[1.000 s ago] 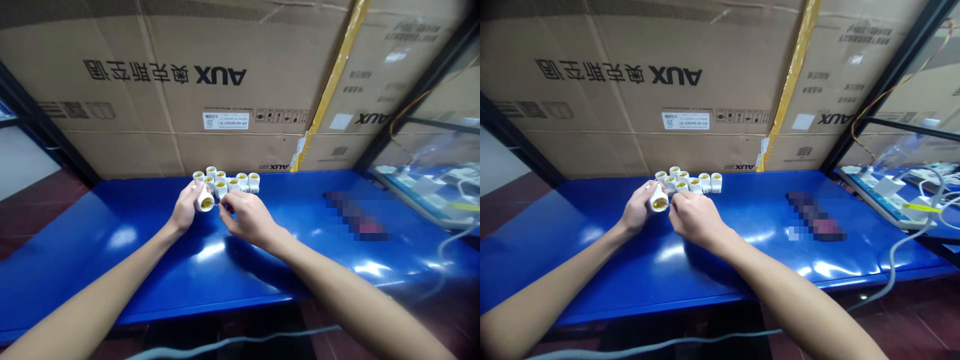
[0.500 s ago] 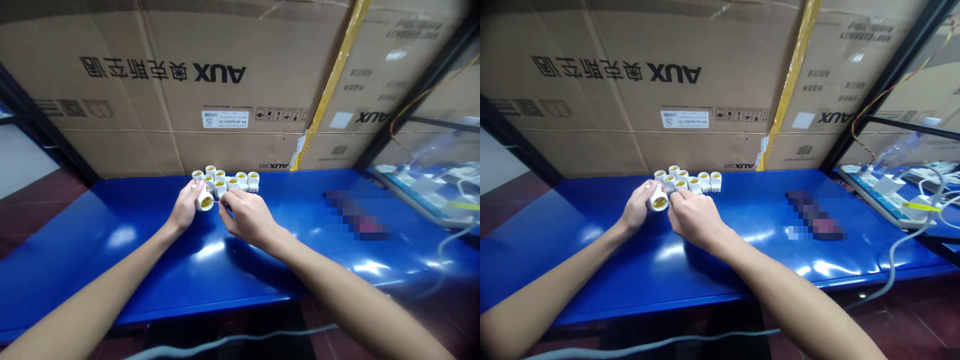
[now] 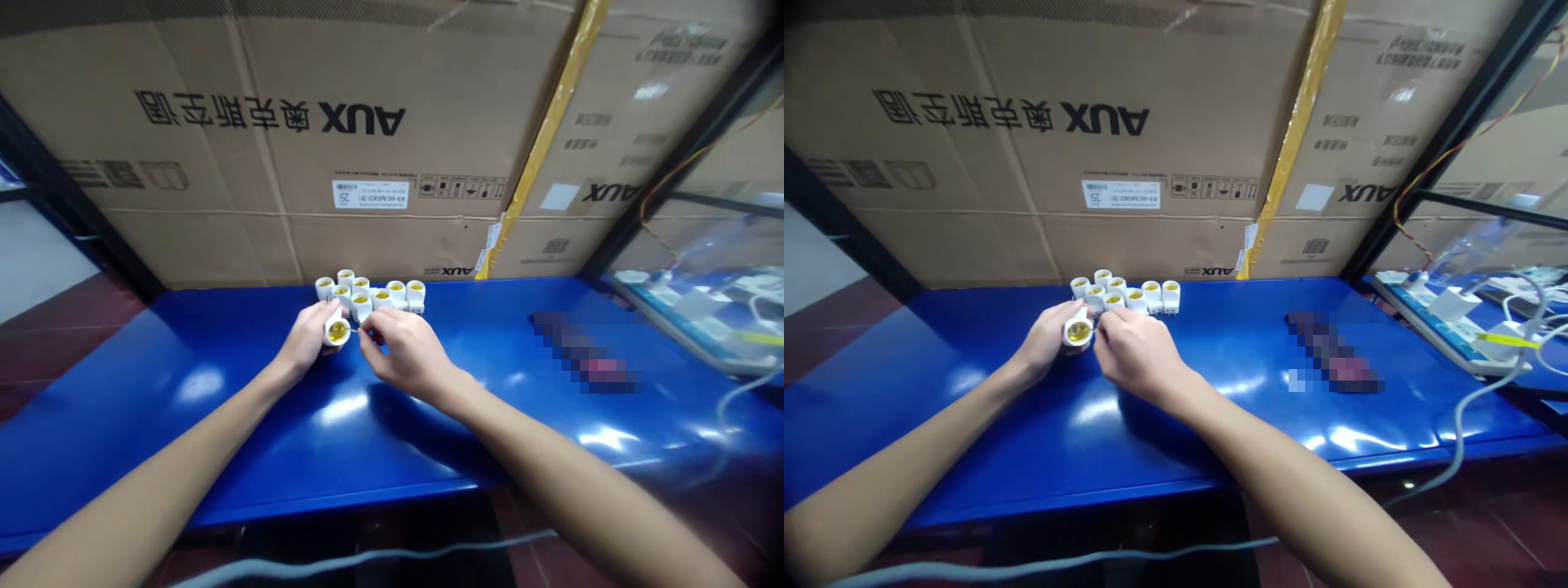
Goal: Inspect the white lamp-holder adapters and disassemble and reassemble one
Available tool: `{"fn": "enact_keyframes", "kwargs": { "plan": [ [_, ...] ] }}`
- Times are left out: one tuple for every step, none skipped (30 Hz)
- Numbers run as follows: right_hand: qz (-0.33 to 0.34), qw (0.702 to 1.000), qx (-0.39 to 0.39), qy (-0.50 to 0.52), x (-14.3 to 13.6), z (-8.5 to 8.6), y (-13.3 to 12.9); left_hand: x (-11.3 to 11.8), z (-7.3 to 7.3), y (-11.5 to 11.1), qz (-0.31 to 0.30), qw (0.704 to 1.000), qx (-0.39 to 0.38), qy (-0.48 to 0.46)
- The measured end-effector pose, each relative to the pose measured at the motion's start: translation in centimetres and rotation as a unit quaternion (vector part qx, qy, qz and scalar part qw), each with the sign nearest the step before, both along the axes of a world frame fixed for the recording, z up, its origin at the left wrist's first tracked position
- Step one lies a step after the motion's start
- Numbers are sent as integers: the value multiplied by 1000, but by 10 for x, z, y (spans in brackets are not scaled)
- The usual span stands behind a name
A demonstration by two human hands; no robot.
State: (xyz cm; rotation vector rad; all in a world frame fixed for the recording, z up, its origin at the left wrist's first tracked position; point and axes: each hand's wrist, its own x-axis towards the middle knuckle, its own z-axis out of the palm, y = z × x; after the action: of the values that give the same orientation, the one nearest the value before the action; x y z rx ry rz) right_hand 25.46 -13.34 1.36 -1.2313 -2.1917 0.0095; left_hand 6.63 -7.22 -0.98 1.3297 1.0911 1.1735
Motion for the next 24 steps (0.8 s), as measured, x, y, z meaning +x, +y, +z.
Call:
{"fn": "enact_keyframes", "kwargs": {
  "plan": [
    [1,1000,-1,1,0,0,0,0,0,0,0,1000,-3,0],
    [1,1000,-3,1,0,0,0,0,0,0,0,1000,-5,1],
    [1,1000,-5,0,0,0,0,0,0,0,2,1000,-6,3],
    [2,1000,-8,-1,0,0,0,0,0,0,4,1000,-7,5],
    [2,1000,-11,-2,0,0,0,0,-1,0,5,1000,-9,8],
    [3,1000,-13,-1,0,0,0,0,-1,0,5,1000,-12,9],
    [3,1000,-15,0,0,0,-1,0,-2,1,4,1000,-17,9],
    [4,1000,-16,1,0,0,-1,0,-2,1,3,1000,-22,9],
    [4,1000,-17,0,0,0,-1,0,-3,1,2,1000,-26,7],
    [4,1000,-18,-1,0,0,-1,0,-3,1,2,1000,-28,5],
    [4,1000,-19,-3,0,0,-1,0,-3,1,2,1000,-29,2],
    [5,1000,-20,-4,0,0,0,0,-3,1,2,999,-32,1],
    [6,1000,-22,-5,0,-1,0,0,-2,1,3,999,-35,1],
    [7,1000,-24,-4,0,-1,0,0,-2,0,4,999,-39,2],
    [8,1000,-26,-2,0,-1,0,0,-2,0,4,999,-42,4],
    [9,1000,-27,-1,0,-1,0,0,-2,0,3,999,-43,6],
    [9,1000,-28,-2,0,-1,0,0,-2,0,1,999,-43,5],
    [8,1000,-29,-4,0,-1,0,0,-2,0,-2,999,-42,4],
    [6,1000,-29,-7,0,-1,0,0,-2,0,-5,999,-41,2],
    [4,1000,-30,-9,-1,0,0,0,-2,0,-6,999,-40,1],
    [2,999,-30,-12,-1,0,-1,0,-2,0,-5,999,-41,0],
    [0,999,-30,-14,-1,1,-1,0,-2,0,-3,999,-41,0],
    [-1,999,-30,-16,-1,1,-1,0,-2,1,-1,999,-42,1],
    [-2,999,-30,-18,-1,2,-2,0,-2,1,-1,999,-43,4]
  ]
}}
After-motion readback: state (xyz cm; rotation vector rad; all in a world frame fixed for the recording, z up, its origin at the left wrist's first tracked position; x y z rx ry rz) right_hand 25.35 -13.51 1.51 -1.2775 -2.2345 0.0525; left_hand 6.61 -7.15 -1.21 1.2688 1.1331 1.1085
